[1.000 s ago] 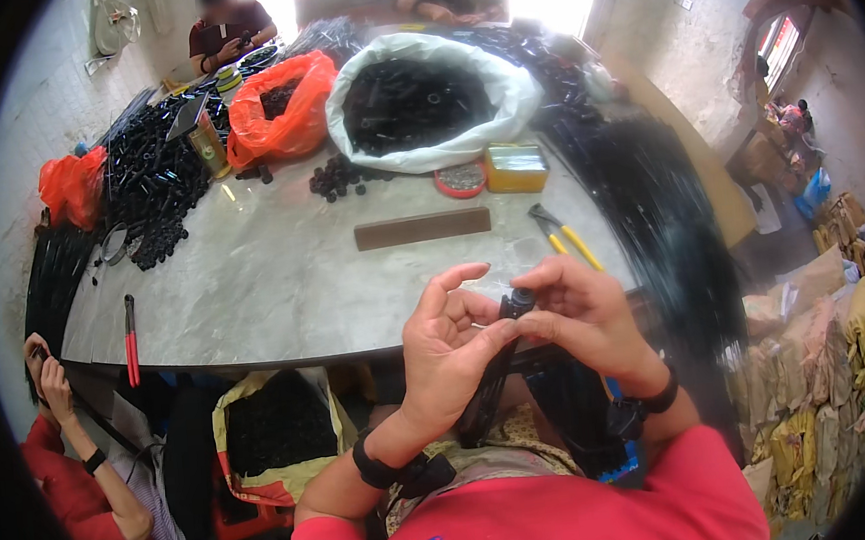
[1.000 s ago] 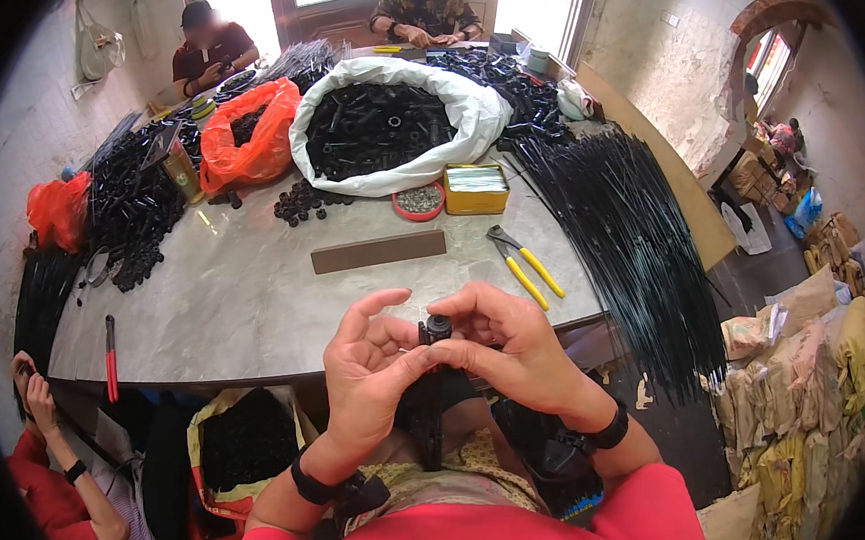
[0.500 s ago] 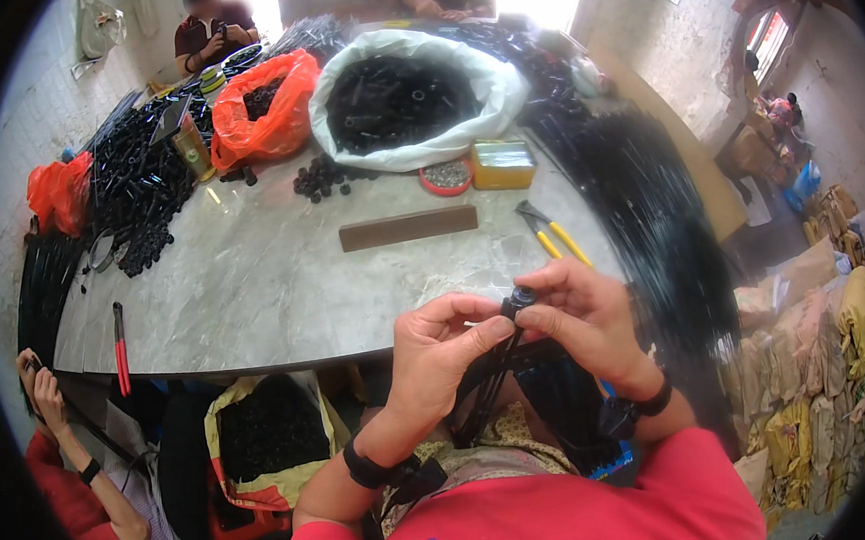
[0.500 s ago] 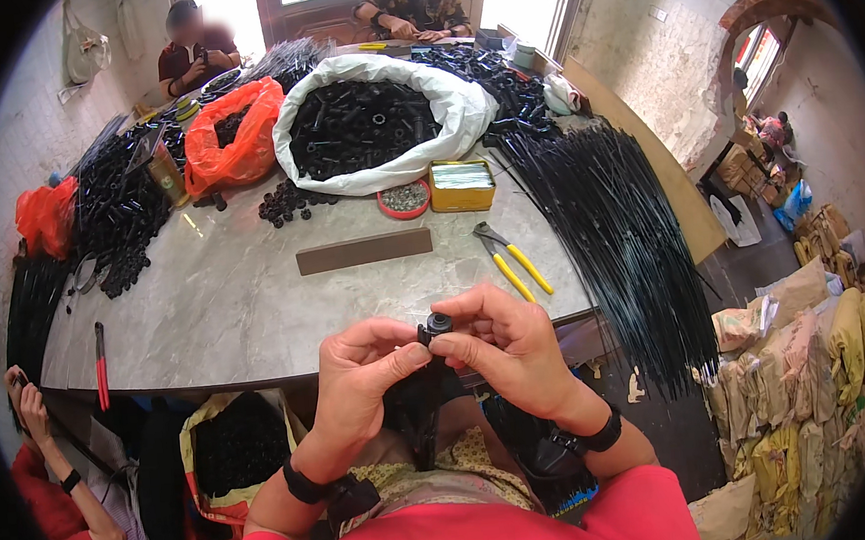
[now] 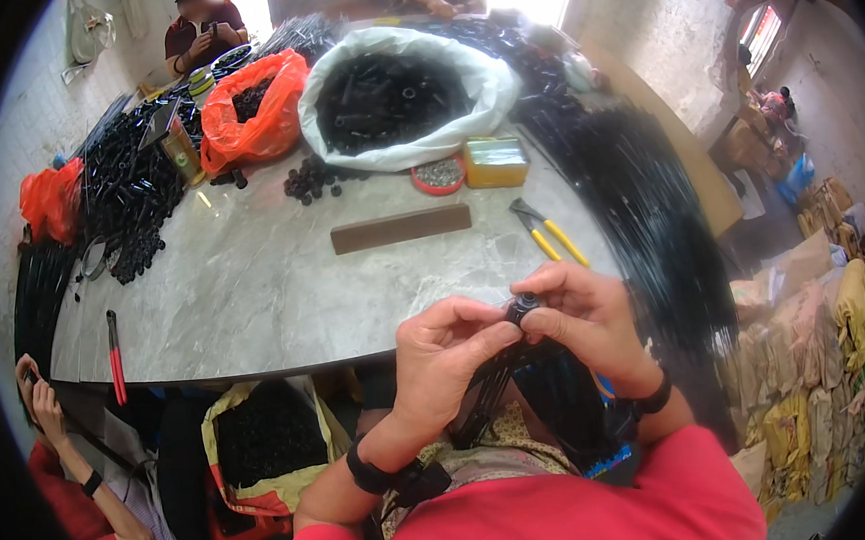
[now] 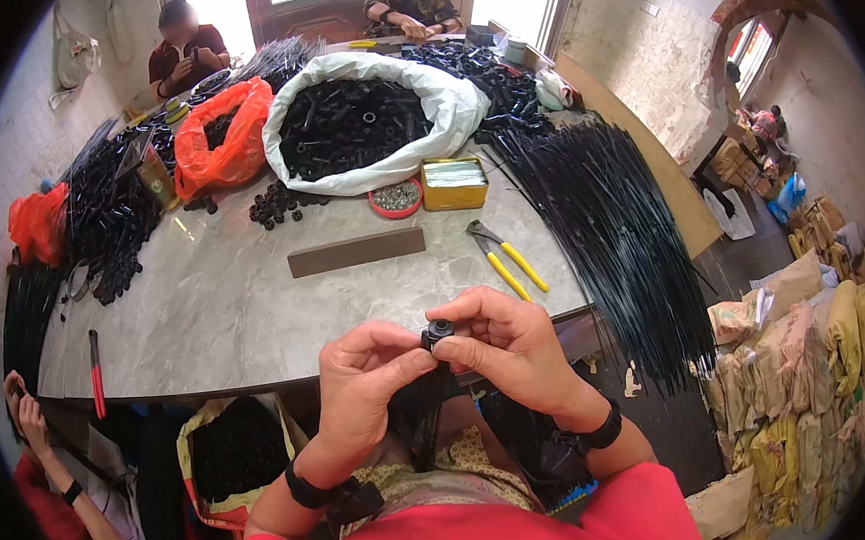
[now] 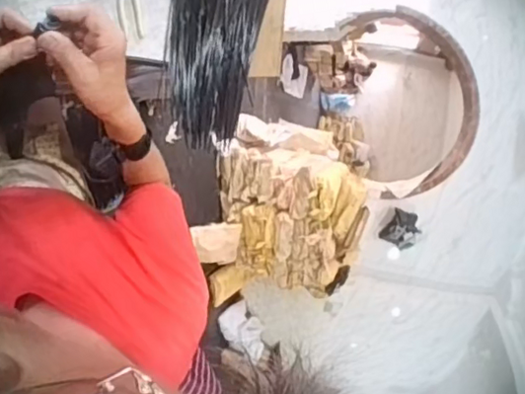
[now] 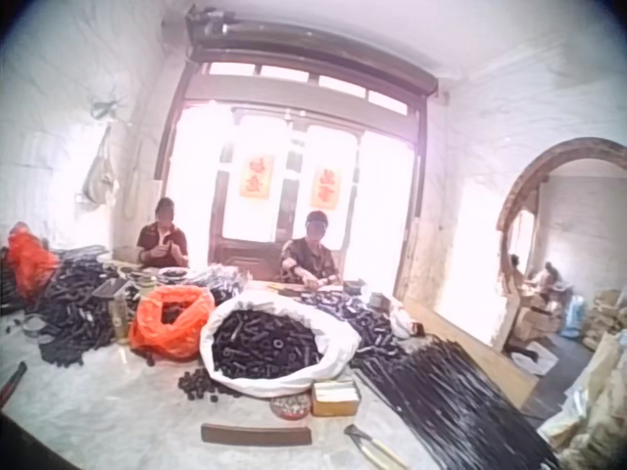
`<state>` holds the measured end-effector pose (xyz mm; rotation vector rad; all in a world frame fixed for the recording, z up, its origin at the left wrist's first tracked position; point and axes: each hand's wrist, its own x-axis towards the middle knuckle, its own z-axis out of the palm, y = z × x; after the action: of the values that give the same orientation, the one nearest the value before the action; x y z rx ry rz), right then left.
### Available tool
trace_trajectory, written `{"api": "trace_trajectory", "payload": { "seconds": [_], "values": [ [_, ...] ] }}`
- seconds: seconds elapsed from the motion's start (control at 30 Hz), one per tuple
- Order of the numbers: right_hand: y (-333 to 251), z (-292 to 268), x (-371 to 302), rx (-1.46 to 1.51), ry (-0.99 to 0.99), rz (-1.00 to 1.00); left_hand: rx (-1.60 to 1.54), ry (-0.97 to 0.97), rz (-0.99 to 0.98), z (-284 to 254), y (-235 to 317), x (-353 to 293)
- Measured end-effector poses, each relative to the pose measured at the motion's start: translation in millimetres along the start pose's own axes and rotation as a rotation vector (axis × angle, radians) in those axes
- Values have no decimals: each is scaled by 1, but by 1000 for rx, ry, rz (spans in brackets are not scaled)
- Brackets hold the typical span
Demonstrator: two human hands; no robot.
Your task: Assembling plastic sockets and components onto metal umbrella ribs and bundling them.
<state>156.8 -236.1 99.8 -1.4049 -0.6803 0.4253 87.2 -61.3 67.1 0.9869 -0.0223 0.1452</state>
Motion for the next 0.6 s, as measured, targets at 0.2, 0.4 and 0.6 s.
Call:
{"api": "trace_trajectory", "payload": {
  "seconds": [0.2, 0.4, 0.6],
  "values": [
    [-3, -1, -4, 64, 50, 121, 45, -1, -44, -2, 7, 0],
    [-3, 2, -3, 25, 63, 20, -13, 0, -62, -1, 7, 1],
    [1, -1, -2, -15, -21, -46, -112, -59, -100, -1, 9, 1]
  ]
}}
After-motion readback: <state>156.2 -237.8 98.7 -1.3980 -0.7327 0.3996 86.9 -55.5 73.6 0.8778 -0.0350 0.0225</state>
